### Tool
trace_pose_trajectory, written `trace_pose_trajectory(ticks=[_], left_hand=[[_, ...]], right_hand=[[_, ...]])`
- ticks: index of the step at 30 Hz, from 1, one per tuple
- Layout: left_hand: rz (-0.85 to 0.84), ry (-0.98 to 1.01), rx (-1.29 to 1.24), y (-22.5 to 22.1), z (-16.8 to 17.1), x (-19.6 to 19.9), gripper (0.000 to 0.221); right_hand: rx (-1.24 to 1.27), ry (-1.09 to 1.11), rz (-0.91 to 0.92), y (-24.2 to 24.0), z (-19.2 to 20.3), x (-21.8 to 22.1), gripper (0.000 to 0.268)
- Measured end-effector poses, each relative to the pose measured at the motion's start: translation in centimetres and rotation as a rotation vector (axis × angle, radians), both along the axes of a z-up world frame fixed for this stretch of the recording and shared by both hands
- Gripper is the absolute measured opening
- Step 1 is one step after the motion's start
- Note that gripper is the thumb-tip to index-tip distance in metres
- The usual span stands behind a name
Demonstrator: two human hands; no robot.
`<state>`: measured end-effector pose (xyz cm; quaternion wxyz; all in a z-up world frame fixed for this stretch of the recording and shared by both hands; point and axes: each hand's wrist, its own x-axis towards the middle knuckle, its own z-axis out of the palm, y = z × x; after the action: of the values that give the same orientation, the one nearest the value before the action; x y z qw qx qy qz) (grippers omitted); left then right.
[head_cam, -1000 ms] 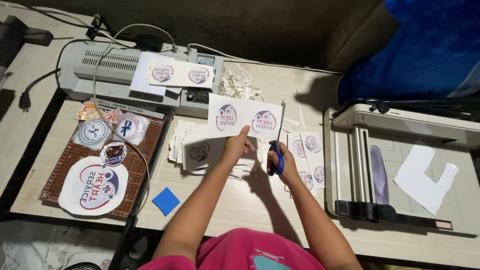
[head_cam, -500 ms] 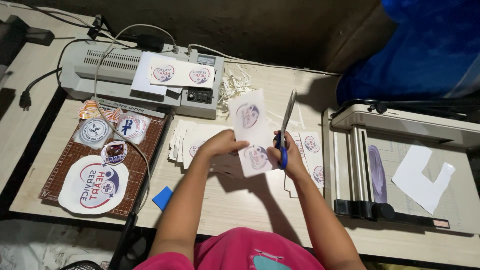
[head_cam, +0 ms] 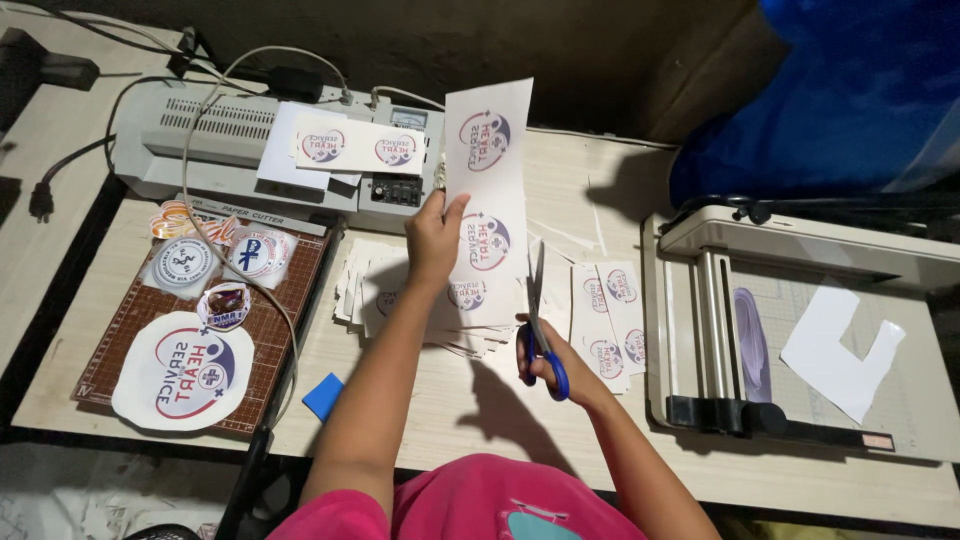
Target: Cutting out printed circular stickers from sheets of paper using scissors.
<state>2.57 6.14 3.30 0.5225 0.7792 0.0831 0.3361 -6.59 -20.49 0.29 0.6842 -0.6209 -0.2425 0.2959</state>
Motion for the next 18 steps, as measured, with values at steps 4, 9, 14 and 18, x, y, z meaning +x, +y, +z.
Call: trace_pose_trajectory(ticks=[4,9,14,18], left_hand=[[-0.004,-0.030,0.028,0.1,0.7,-0.1,0.037],[0.002,-0.061,0.057,-0.3,0.6,-0.2,0.038],[0.001,-0.076,0.064,-0.6,1.1,-0.6,0.038],[-0.007,-0.113,0.066,-0.7,0.8,-0.6,0.035]], right_hand=[[-0.059,0.021,-0.007,0.2,0.4,-0.6,0.115],[-0.032,0.022,-0.023,0.9,1.1,-0.1,0.111],[-0.037,0.032,-0.050,1.1,0.7,0.1,0.098],[-0.097,0.059,-0.155,1.1,0.2,-0.2,0.076]])
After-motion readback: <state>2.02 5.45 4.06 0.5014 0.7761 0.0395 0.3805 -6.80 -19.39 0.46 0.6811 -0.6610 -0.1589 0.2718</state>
